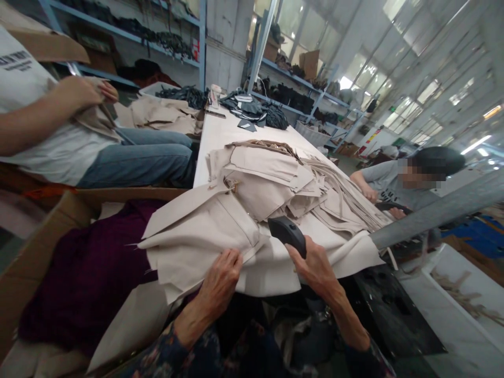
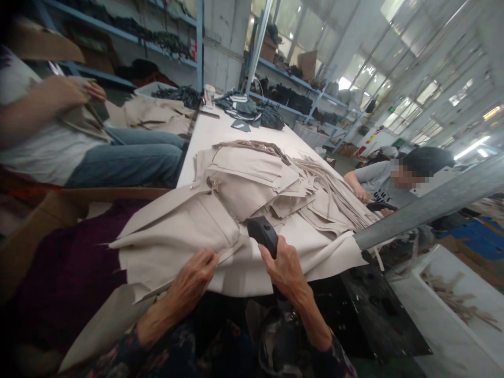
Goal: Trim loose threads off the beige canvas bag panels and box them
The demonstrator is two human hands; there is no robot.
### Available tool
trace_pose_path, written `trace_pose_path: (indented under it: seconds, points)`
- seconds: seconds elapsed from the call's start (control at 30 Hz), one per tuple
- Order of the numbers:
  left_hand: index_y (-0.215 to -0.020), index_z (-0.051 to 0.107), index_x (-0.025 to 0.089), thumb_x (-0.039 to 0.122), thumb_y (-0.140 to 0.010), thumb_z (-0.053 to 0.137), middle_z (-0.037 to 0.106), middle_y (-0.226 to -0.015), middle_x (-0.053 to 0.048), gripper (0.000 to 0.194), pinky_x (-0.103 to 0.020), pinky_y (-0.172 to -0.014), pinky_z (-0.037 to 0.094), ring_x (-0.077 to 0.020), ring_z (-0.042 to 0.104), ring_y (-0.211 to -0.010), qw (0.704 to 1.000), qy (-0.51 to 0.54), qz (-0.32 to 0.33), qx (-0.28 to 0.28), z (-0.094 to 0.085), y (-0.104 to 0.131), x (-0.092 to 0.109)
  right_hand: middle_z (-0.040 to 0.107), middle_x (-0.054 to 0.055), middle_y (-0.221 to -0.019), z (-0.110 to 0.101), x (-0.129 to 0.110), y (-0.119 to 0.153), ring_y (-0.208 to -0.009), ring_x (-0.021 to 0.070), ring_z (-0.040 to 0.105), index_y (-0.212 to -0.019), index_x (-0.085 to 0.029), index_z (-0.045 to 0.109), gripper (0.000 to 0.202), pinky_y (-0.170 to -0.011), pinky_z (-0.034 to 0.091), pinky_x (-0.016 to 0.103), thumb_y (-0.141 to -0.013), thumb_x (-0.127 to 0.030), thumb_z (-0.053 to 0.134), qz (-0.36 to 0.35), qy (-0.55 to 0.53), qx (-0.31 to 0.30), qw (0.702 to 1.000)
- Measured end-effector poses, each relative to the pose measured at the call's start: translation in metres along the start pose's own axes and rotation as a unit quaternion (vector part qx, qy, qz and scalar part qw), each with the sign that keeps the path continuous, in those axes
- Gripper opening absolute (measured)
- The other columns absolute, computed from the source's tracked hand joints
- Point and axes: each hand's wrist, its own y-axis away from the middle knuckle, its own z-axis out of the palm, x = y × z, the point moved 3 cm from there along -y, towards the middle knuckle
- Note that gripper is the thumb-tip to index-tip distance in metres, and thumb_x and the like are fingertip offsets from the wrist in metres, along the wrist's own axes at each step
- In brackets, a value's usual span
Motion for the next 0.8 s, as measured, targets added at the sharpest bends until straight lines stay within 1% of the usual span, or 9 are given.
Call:
trace_pose_path:
  seconds: [0.03,0.1,0.23,0.3,0.37,0.47,0.6,0.7,0.8]
  points:
    - [-0.102,0.058,0.010,0.005,-0.082,0.041,0.055,-0.097,-0.010,0.026,-0.036,-0.083,0.043,-0.0237,0.047,-0.092,1.000,0.000,0.000,0.001,0.000,0.000,0.000,0.059,0.006,-0.066,-0.004,0.002,0.004,-0.059,0.0184,0.057,-0.088,-0.015,0.052,0.028,-0.054,0.037,0.026,-0.086,-0.042,0.046,-0.006,0.002,0.001,1.000]
    - [-0.103,0.058,0.010,0.004,-0.081,0.042,0.055,-0.099,-0.011,0.028,-0.037,-0.084,0.042,-0.0241,0.047,-0.092,1.000,-0.006,0.000,0.004,-0.001,0.001,0.001,0.058,0.005,-0.064,-0.005,0.003,0.016,-0.058,0.0179,0.055,-0.089,-0.015,0.053,0.028,-0.054,0.037,0.026,-0.086,-0.042,0.046,-0.022,0.006,-0.020,1.000]
    - [-0.102,0.058,0.011,0.003,-0.080,0.042,0.056,-0.099,-0.010,0.028,-0.036,-0.083,0.043,-0.0237,0.048,-0.091,1.000,-0.026,-0.003,0.000,-0.001,0.000,0.002,0.059,0.006,-0.069,0.016,-0.007,0.029,-0.064,0.0187,0.057,-0.092,-0.015,0.053,0.023,-0.058,0.037,0.026,-0.087,-0.036,0.047,-0.082,0.029,-0.067,0.994]
    - [-0.100,0.059,0.011,0.004,-0.081,0.042,0.056,-0.098,-0.010,0.026,-0.036,-0.082,0.043,-0.0233,0.048,-0.090,1.000,-0.028,-0.004,-0.005,-0.001,-0.001,0.003,0.060,0.008,-0.072,0.029,-0.014,0.025,-0.068,0.0193,0.058,-0.091,-0.015,0.053,0.019,-0.060,0.038,0.026,-0.085,-0.033,0.050,-0.093,0.042,-0.075,0.992]
    - [-0.099,0.059,0.011,0.005,-0.082,0.042,0.056,-0.097,-0.010,0.025,-0.035,-0.081,0.043,-0.0232,0.048,-0.090,0.999,-0.031,-0.006,-0.010,-0.001,-0.002,0.004,0.060,0.007,-0.070,0.038,-0.018,0.014,-0.067,0.0190,0.058,-0.088,-0.015,0.053,0.019,-0.059,0.038,0.025,-0.085,-0.033,0.051,-0.085,0.039,-0.084,0.992]
    - [-0.098,0.059,0.011,0.005,-0.082,0.042,0.057,-0.097,-0.010,0.024,-0.036,-0.080,0.043,-0.0235,0.048,-0.089,0.999,-0.039,-0.012,-0.011,-0.001,-0.002,0.005,0.060,0.007,-0.067,0.041,-0.019,-0.007,-0.064,0.0186,0.059,-0.086,-0.015,0.052,0.021,-0.056,0.038,0.025,-0.086,-0.036,0.049,-0.072,0.020,-0.081,0.994]
    - [-0.101,0.058,0.010,0.005,-0.081,0.043,0.057,-0.099,-0.012,0.026,-0.036,-0.082,0.043,-0.0238,0.048,-0.091,0.999,-0.039,-0.019,-0.008,-0.001,-0.003,0.004,0.062,0.010,-0.071,0.029,-0.009,-0.023,-0.065,0.0204,0.060,-0.089,-0.013,0.053,0.026,-0.059,0.039,0.027,-0.086,-0.038,0.044,-0.053,-0.004,-0.045,0.998]
    - [-0.103,0.056,0.009,0.005,-0.079,0.044,0.056,-0.100,-0.013,0.028,-0.038,-0.082,0.043,-0.0251,0.048,-0.092,0.999,-0.032,-0.023,-0.005,0.001,-0.002,0.007,0.061,0.008,-0.064,0.010,0.004,-0.023,-0.060,0.0207,0.060,-0.087,-0.014,0.053,0.029,-0.057,0.040,0.028,-0.085,-0.042,0.042,-0.006,-0.024,-0.003,1.000]
    - [-0.107,0.054,0.007,0.004,-0.077,0.043,0.056,-0.102,-0.015,0.031,-0.041,-0.083,0.043,-0.0265,0.048,-0.094,0.999,-0.039,-0.034,0.009,0.001,0.002,0.012,0.059,0.004,-0.054,-0.005,0.010,-0.014,-0.051,0.0200,0.060,-0.082,-0.017,0.051,0.030,-0.052,0.040,0.028,-0.083,-0.047,0.043,0.023,-0.047,-0.018,0.998]
